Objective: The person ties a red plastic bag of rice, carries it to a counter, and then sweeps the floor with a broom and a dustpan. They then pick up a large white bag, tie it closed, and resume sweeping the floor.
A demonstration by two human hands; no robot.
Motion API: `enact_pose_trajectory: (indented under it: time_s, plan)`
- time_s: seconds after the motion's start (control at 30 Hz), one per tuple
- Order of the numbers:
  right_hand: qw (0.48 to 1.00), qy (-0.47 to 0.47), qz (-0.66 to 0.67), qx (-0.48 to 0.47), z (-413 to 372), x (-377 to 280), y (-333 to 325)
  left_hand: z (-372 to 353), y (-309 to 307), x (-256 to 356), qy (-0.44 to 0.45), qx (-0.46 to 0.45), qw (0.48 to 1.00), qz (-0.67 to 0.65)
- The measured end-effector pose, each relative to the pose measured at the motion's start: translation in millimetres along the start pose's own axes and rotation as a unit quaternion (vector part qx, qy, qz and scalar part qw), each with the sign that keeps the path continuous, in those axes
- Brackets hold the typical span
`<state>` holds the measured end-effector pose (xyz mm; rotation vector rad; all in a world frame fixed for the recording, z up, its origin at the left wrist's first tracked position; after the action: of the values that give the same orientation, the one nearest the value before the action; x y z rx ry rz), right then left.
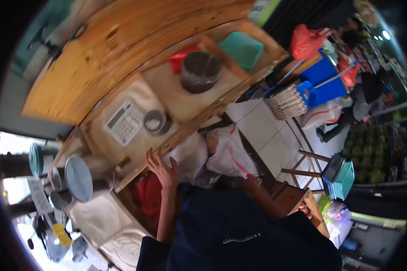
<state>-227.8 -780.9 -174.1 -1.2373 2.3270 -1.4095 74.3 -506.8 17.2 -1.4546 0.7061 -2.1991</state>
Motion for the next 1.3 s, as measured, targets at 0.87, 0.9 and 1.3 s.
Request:
enact_pose_trajectory:
  time_s: [0.87, 0.9, 1.3]
  plan:
    - [0.955, -0.137, 0.258, -0.053, 83, 61, -3, 76, 149, -3, 0.123, -0.019, 0.954, 0.274]
    - [0.96, -0.108, 0.26, 0.005, 84, 58, -9, 76, 150, -4, 0.119, -0.022, 0.955, 0.271]
    - [0.98, 0.147, 0.049, 0.121, 57, 135, 68, 75, 132, 9, 0.161, -0.005, 0.973, 0.163]
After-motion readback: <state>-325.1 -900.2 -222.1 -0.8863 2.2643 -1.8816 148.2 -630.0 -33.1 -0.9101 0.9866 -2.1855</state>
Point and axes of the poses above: each hand's wrist, its own z-axis towards the middle knuckle, its own y-axis out of the palm, x = y × z, the point moved 3 cm from there along z, towards the middle knuckle, and after that the axes turned 13 degrees about -z, right-handed, at the moved point
